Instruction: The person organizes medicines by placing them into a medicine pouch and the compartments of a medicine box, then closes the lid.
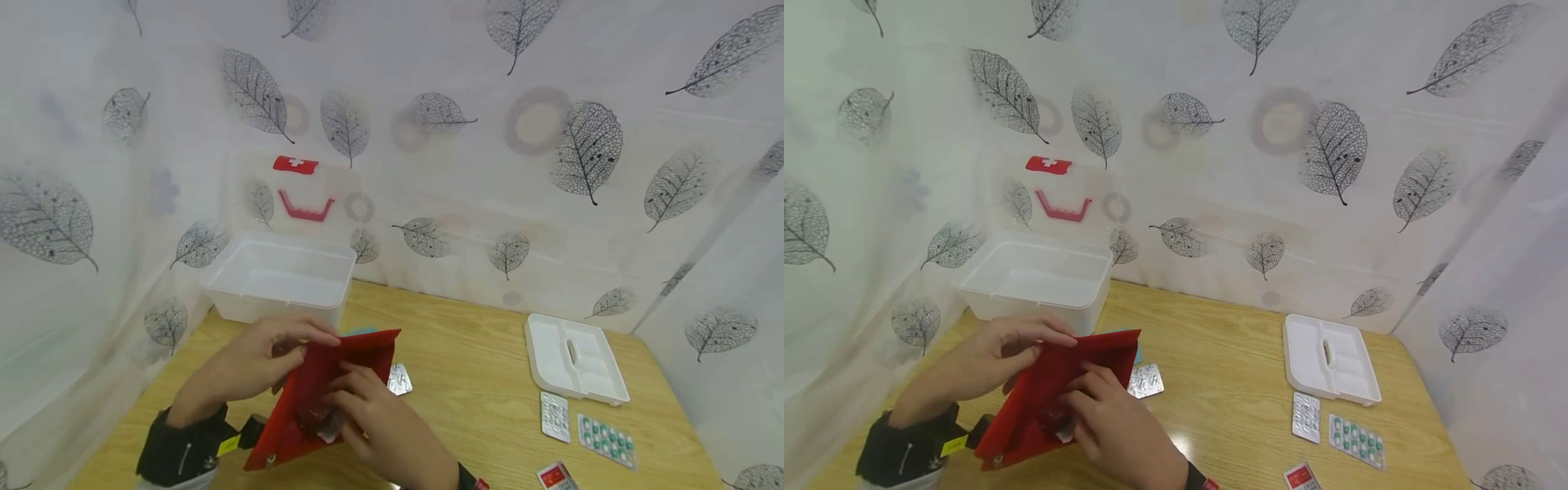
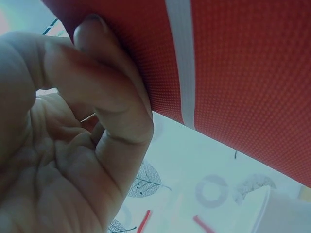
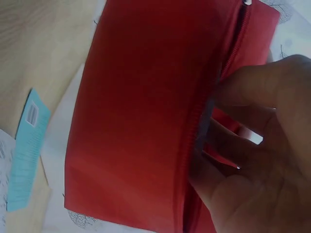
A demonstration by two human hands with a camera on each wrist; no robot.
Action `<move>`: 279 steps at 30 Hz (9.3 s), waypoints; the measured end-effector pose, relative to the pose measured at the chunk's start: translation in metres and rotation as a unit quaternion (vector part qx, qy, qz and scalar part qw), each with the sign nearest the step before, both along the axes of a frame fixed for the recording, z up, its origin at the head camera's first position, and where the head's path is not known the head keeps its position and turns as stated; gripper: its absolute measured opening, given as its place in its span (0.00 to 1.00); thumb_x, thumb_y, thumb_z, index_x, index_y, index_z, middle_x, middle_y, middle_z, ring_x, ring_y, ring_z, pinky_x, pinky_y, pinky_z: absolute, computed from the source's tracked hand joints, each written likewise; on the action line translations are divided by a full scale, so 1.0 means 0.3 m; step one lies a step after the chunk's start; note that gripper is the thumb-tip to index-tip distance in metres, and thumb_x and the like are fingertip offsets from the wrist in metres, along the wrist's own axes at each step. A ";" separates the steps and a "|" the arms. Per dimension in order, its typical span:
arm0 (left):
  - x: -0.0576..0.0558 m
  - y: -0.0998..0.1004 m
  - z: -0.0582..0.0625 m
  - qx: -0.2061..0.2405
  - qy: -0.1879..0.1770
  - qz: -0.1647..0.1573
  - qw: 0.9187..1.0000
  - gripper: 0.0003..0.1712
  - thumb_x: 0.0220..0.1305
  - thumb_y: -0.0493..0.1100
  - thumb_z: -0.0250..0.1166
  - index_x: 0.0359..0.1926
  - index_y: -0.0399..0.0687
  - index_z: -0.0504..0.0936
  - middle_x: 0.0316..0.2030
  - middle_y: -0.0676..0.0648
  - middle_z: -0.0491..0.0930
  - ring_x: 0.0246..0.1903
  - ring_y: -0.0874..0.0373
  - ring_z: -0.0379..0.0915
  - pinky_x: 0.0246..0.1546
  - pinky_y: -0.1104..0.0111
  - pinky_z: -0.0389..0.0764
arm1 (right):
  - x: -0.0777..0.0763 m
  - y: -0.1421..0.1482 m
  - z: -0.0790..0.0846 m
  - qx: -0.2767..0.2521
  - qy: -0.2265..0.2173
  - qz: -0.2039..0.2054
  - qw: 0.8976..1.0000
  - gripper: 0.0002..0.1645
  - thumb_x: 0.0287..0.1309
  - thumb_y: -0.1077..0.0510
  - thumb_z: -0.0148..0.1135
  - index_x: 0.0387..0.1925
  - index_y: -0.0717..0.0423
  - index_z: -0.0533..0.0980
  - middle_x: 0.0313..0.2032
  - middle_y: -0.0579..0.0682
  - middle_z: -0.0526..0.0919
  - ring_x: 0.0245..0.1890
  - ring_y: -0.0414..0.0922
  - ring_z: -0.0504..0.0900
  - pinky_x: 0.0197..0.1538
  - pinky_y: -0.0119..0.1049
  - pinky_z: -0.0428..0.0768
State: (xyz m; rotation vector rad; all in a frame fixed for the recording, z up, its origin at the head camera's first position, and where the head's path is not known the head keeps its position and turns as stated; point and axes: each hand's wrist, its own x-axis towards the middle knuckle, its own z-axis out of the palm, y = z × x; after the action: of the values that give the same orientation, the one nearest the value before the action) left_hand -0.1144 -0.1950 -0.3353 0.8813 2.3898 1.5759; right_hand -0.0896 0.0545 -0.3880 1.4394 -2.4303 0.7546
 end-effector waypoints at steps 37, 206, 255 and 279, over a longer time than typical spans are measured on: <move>-0.004 -0.015 -0.012 0.005 0.007 -0.007 1.000 0.26 0.67 0.22 0.51 0.58 0.43 0.83 0.56 0.41 0.78 0.15 0.60 0.69 0.13 0.70 0.76 | -0.029 0.058 0.035 -0.094 0.009 -0.065 0.993 0.13 0.55 0.69 0.61 0.37 0.48 0.81 0.41 0.38 0.78 0.41 0.34 0.75 0.44 0.22 0.76; -0.025 -0.084 0.001 0.004 0.015 0.008 1.000 0.25 0.68 0.22 0.53 0.57 0.43 0.84 0.55 0.45 0.78 0.16 0.57 0.73 0.14 0.68 0.78 | -0.229 0.159 -0.037 0.008 -0.079 -0.181 0.980 0.09 0.62 0.61 0.68 0.44 0.49 0.82 0.39 0.42 0.83 0.41 0.41 0.82 0.45 0.39 0.82; -0.027 -0.141 0.000 0.018 0.024 0.028 0.999 0.21 0.71 0.26 0.54 0.58 0.44 0.83 0.55 0.44 0.78 0.19 0.57 0.74 0.14 0.67 0.78 | -0.277 0.112 -0.260 0.093 -0.096 -0.156 0.979 0.22 0.40 0.65 0.80 0.43 0.54 0.86 0.33 0.48 0.76 0.35 0.43 0.65 0.37 0.34 0.61; -0.043 -0.126 0.007 0.035 0.014 0.002 0.999 0.20 0.73 0.26 0.52 0.59 0.39 0.82 0.56 0.41 0.78 0.15 0.57 0.72 0.13 0.67 0.77 | -0.236 0.171 -0.039 0.056 -0.087 -0.133 0.986 0.12 0.55 0.68 0.69 0.36 0.49 0.86 0.33 0.43 0.86 0.35 0.43 0.78 0.43 0.40 0.77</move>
State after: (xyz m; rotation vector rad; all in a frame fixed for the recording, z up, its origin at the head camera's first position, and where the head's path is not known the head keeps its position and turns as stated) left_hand -0.1273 -0.2329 -0.3331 0.9165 2.3702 1.6680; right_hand -0.1603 0.1059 -0.3995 1.0891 -2.7650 0.7200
